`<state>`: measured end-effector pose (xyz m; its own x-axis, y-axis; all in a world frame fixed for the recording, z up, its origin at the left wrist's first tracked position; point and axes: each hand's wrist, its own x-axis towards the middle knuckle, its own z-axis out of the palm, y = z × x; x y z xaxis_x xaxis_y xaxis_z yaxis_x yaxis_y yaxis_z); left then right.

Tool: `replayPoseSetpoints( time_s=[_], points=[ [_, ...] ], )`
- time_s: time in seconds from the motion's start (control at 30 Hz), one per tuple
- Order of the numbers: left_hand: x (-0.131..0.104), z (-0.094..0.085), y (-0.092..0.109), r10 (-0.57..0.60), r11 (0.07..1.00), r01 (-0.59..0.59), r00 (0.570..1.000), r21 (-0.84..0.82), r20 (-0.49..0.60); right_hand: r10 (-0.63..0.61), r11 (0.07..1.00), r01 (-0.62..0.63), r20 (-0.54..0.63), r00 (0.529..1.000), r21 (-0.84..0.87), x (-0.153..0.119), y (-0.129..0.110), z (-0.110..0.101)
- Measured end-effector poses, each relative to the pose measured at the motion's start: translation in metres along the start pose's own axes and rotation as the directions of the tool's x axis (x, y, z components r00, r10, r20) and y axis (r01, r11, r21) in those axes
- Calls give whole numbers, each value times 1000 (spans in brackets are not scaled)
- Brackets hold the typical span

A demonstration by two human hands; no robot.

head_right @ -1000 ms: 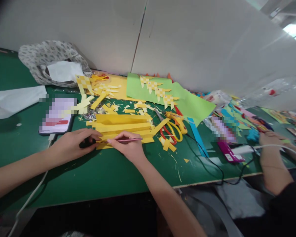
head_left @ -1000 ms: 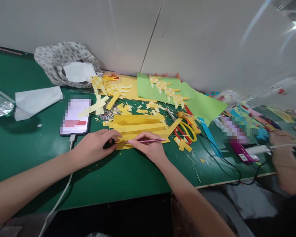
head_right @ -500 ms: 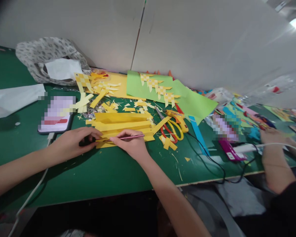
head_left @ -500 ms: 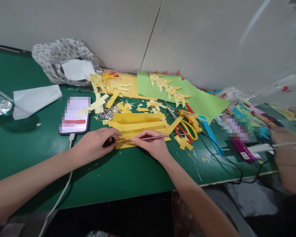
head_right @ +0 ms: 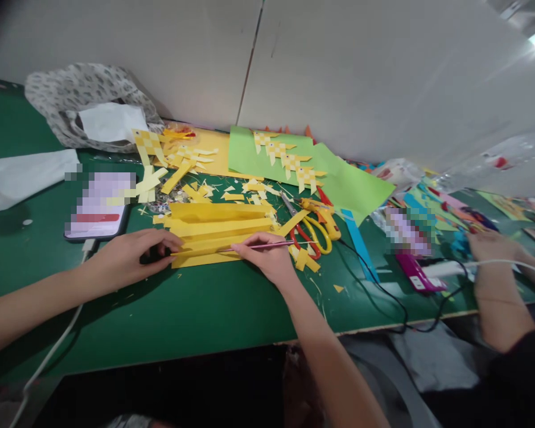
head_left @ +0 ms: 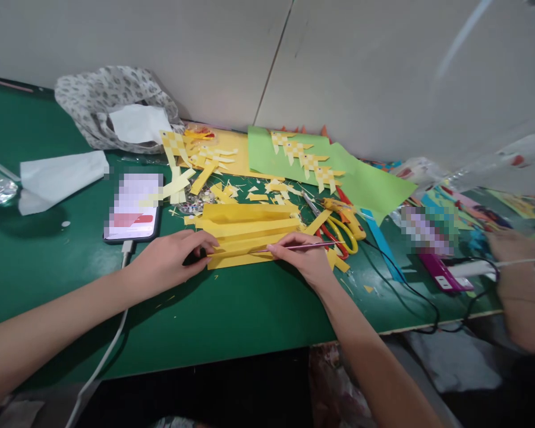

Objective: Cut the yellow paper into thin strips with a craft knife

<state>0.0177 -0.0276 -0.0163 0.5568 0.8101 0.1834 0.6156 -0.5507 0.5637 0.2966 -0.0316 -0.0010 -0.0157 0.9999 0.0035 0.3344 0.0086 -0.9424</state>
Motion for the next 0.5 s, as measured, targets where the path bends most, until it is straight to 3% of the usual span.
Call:
replayPoseSetpoints(
  time_s=[0.5],
  points=[
    [0, 0, 0, -24, 1000, 24, 1000, -11, 13, -29, 998, 23, -105, 994, -58, 2, 23, -38]
  ],
)
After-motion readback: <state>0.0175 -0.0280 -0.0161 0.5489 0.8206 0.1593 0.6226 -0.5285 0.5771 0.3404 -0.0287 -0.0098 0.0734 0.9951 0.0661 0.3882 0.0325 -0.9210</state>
